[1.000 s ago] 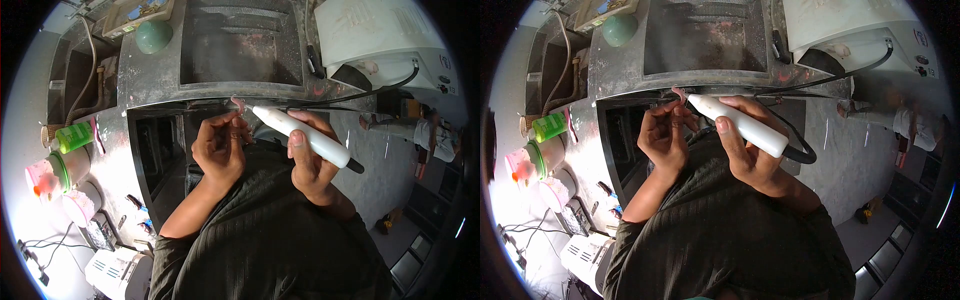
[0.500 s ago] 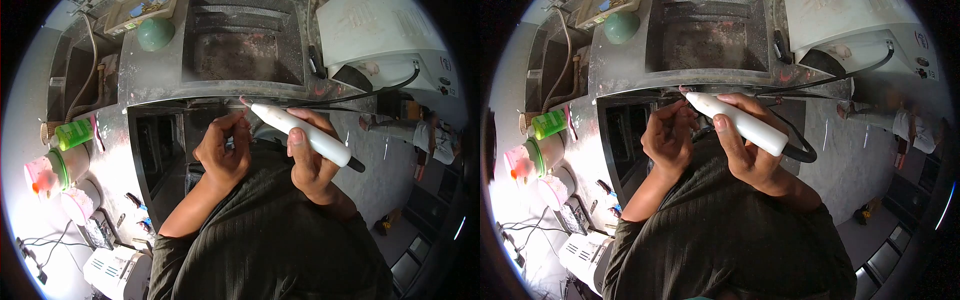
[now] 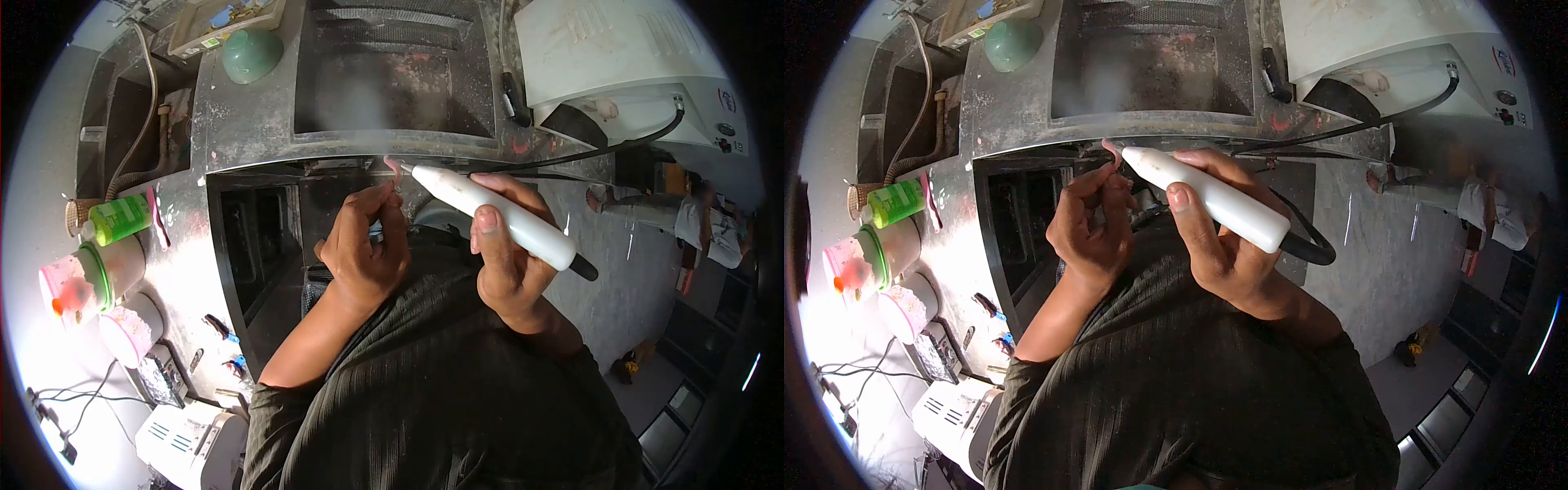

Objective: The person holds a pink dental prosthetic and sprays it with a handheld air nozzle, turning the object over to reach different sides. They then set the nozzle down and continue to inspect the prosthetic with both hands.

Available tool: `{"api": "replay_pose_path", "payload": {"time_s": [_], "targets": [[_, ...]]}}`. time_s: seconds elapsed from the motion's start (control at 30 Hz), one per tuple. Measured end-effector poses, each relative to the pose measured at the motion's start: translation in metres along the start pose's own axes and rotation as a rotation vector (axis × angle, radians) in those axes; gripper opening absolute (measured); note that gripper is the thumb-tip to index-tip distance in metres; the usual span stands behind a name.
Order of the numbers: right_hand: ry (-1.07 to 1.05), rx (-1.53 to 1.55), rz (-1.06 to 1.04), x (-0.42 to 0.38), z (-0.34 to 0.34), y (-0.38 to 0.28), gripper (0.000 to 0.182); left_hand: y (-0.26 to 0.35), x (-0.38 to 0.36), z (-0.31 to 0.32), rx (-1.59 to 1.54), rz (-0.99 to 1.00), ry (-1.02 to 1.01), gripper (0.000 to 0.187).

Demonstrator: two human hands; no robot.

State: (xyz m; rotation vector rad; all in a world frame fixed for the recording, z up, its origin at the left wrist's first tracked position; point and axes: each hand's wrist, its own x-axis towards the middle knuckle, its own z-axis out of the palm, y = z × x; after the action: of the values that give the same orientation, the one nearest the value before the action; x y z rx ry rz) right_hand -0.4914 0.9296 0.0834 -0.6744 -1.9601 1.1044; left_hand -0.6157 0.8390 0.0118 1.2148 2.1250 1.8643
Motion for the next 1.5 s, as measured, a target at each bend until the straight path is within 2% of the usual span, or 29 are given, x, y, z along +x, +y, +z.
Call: {"api": "replay_pose_path", "payload": {"time_s": [0.3,0.4,0.47,0.57,0.7,0.73,0.83,0.9,0.97,1.4,1.47,1.5], "targets": [[-0.004,-0.001,-0.029,0.000,-0.002,0.000,0.023,0.001,0.001,-0.001,0.044,0.026,0.004,0.024],[0.055,0.036,-0.001,-0.002,-0.002,-0.001,0.022,0.006,0.006,-0.005,0.112,0.073,-0.026,0.026],[0.068,-0.009,0.063,0.004,-0.008,-0.006,0.021,0.003,0.011,-0.006,0.143,0.209,-0.081,0.021],[0.088,-0.072,0.107,0.014,-0.019,-0.014,0.019,0.003,0.007,-0.004,0.171,0.199,-0.131,0.023],[0.101,-0.069,0.072,0.015,-0.025,-0.019,0.018,0.006,0.007,-0.003,0.164,0.209,-0.174,0.024],[0.069,-0.082,-0.099,0.018,-0.027,-0.012,0.018,0.005,0.006,-0.003,0.169,0.240,-0.194,0.026],[0.036,-0.146,-0.164,0.019,-0.030,-0.012,0.019,0.005,0.004,-0.002,0.175,0.272,-0.228,0.027],[0.023,-0.147,-0.147,0.020,-0.031,-0.013,0.019,0.003,0.002,-0.002,0.178,0.274,-0.241,0.028],[0.010,-0.147,-0.131,0.018,-0.030,-0.013,0.019,-0.001,0.000,-0.003,0.186,0.354,-0.287,0.039],[-0.022,-0.132,-0.114,0.017,-0.027,-0.011,0.018,0.005,-0.002,-0.004,0.188,0.336,-0.304,0.044],[-0.024,-0.132,-0.128,0.017,-0.027,-0.011,0.018,0.009,-0.002,-0.002,0.172,0.272,-0.252,0.031],[-0.035,-0.156,-0.114,0.016,-0.027,-0.012,0.018,0.009,-0.002,-0.003,0.172,0.272,-0.253,0.031]]}}
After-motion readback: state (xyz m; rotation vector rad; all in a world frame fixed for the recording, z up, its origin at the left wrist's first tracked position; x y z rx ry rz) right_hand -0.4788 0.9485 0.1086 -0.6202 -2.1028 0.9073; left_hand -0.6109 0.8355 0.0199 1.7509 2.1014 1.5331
